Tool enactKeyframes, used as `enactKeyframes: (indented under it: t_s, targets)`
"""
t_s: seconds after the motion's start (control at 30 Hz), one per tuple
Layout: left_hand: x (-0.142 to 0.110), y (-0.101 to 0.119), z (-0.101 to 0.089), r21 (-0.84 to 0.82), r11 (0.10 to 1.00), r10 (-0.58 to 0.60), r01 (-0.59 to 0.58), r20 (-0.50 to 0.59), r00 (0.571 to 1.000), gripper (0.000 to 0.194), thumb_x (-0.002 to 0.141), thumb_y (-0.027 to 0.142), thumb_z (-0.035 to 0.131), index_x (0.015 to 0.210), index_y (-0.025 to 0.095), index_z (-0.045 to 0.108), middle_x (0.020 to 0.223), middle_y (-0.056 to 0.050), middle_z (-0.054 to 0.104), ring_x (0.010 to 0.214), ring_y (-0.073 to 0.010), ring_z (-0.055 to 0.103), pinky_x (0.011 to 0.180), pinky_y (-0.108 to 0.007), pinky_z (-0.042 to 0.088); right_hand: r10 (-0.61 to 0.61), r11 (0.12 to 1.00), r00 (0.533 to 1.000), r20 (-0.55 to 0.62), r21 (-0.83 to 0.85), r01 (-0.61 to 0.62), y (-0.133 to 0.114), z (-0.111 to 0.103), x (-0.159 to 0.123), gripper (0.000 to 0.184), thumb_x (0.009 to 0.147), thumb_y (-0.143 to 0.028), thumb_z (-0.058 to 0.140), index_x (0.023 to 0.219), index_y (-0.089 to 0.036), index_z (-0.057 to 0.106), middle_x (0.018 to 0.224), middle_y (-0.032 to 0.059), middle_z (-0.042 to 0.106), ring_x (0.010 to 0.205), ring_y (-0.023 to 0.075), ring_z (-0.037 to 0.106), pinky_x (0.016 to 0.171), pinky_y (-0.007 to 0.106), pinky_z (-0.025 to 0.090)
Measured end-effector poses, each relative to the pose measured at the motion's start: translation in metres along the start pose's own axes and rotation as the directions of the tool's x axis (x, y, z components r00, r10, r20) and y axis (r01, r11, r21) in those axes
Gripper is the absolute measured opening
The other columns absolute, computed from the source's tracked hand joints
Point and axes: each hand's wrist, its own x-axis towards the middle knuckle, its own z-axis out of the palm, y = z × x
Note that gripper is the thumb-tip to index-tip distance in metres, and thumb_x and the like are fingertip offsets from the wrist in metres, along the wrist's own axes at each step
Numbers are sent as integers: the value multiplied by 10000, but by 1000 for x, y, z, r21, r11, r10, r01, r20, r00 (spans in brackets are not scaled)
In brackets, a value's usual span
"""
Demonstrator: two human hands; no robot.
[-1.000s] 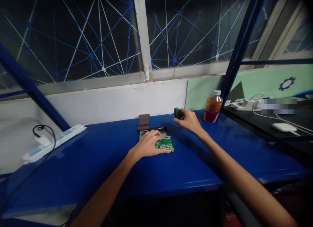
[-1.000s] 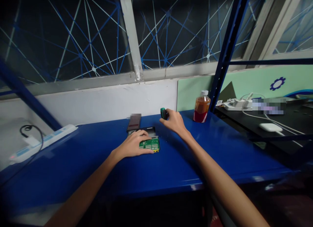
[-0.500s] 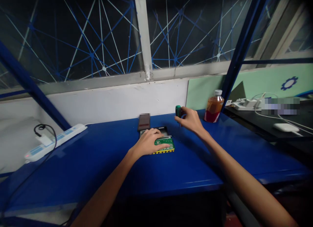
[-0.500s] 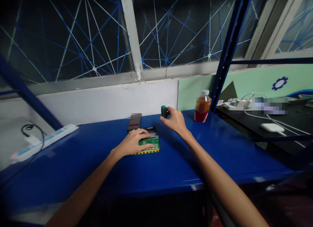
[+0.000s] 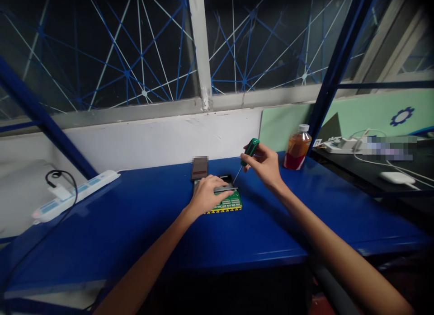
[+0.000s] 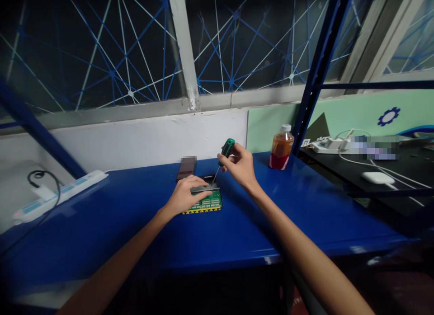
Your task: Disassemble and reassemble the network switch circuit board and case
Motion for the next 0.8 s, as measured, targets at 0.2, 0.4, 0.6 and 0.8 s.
enactKeyframes:
  t_s: [0.2,0.4,0.6,0.8]
  targets:
    - [1,3,0,-105,994,-3,3,-4,1000,158,806,355,658,805,208,716,862,-30,714,855,-188,631,799,-357,513,35,999,999,15,27,-36,-5,7,-6,302,748,-393,634,945,-175,563,754,26,618,492,133,587,507,318,503]
    - [0,5,2,-89,996,21,-22,-12,1000,143,830,301,637,764,203,716,826,-24,707,824,-183,626,769,-349,501,34,998,999,17,49,-35,-9,10,-8,268,729,-347,652,904,-162,567,726,22,622,465,125,577,493,307,490]
    - [0,3,6,-98,994,36,-41,-55,998,132,826,261,642,747,185,716,815,-33,705,811,-184,628,744,-327,489,-7,996,1000,-2,93,8,-8,10,-8,248,723,-321,672,882,-155,578,698,8,617,439,119,570,462,299,479]
    - [0,3,6,-95,995,22,-27,-54,998,130,826,252,642,745,182,715,822,-34,704,817,-185,627,749,-325,482,-19,996,1000,2,92,19,-8,11,-8,234,729,-308,677,882,-161,578,692,9,621,434,122,575,449,294,472]
